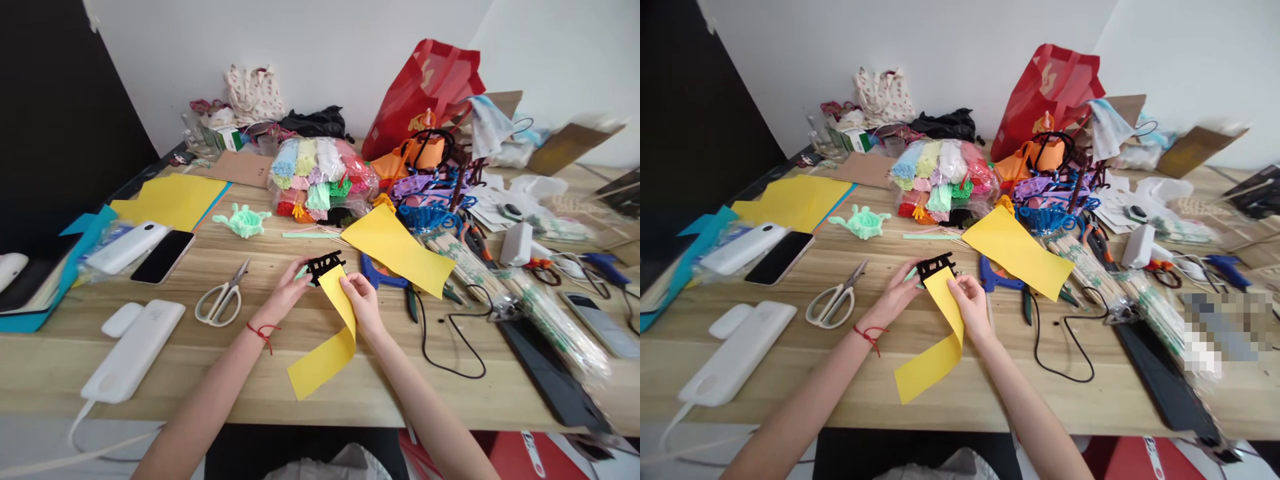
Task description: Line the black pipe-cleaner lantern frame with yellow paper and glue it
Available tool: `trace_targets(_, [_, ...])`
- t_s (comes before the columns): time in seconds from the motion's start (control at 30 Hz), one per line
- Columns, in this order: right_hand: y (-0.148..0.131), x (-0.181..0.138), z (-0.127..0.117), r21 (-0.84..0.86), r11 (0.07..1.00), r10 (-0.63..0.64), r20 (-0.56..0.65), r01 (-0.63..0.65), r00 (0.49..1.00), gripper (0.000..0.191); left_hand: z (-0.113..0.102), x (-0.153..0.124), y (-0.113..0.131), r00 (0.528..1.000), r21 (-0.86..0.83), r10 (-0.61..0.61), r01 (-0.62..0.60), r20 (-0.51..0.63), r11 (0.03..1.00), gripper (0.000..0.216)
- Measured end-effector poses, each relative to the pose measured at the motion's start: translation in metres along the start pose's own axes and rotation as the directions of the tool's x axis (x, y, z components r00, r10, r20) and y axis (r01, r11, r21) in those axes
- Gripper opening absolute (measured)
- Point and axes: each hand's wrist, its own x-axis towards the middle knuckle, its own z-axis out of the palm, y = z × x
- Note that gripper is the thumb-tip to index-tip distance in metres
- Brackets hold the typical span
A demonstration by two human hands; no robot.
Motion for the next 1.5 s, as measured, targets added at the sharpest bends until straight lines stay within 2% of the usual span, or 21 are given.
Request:
trace_targets(0.1, [0.003,0.0,0.0,-0.012,1.0,-0.016,-0.012,0.016,1.0,0.046,0.002,0.0,0.0,1.0,-0.001,0.008,-0.008,-0.001,1.0,0.045])
trace_targets(0.23, [0.006,0.002,0.001,-0.028,0.992,-0.122,-0.07,0.121,0.99,0.044,0.001,0.001,-0.001,1.0,0.012,0.026,-0.026,0.006,1.0,0.046])
trace_targets(0.37, [0.008,0.003,0.001,-0.043,0.98,-0.196,-0.116,0.192,0.974,0.039,0.001,0.0,-0.001,0.999,0.08,0.036,-0.039,0.038,0.996,0.025])
trace_targets(0.43, [0.008,0.003,0.002,-0.039,0.977,-0.211,-0.129,0.208,0.969,0.038,0.002,0.0,0.0,0.997,0.123,0.039,-0.046,0.062,0.991,0.021])
trace_targets(0.57, [0.009,0.004,0.002,-0.019,0.971,-0.237,-0.154,0.237,0.959,0.037,0.003,0.0,0.0,0.994,0.192,0.055,-0.072,0.091,0.979,0.025])
trace_targets(0.7, [0.012,0.004,0.003,-0.007,0.964,-0.263,-0.174,0.266,0.949,0.038,0.002,0.002,-0.005,0.989,0.241,0.133,-0.146,0.07,0.959,0.029])
trace_targets(0.83, [0.016,0.003,0.005,-0.008,0.955,-0.294,-0.184,0.298,0.938,0.039,0.004,0.001,-0.008,0.968,0.341,0.244,-0.252,0.066,0.906,0.023])
trace_targets(0.93, [0.017,0.004,0.005,-0.015,0.949,-0.312,-0.191,0.315,0.931,0.039,0.007,-0.001,-0.007,0.939,0.472,0.341,-0.323,0.051,0.82,0.016])
trace_targets(1.03, [0.016,0.005,0.004,-0.02,0.945,-0.324,-0.191,0.326,0.927,0.039,0.009,-0.003,-0.007,0.911,0.582,0.41,-0.352,0.036,0.733,0.007])
trace_targets(1.13, [0.012,0.005,0.003,-0.021,0.942,-0.333,-0.181,0.335,0.925,0.039,0.01,-0.003,-0.012,0.894,0.641,0.448,-0.354,0.018,0.681,0.014])
trace_targets(1.33, [0.011,0.003,0.003,-0.019,0.942,-0.335,-0.143,0.336,0.931,0.039,0.008,-0.004,-0.021,0.871,0.638,0.491,-0.365,-0.023,0.678,0.028])
trace_targets(1.5, [0.014,0.005,0.002,-0.019,0.942,-0.334,-0.114,0.334,0.936,0.04,0.008,-0.005,-0.015,0.896,0.628,0.445,-0.355,0.016,0.692,0.018])
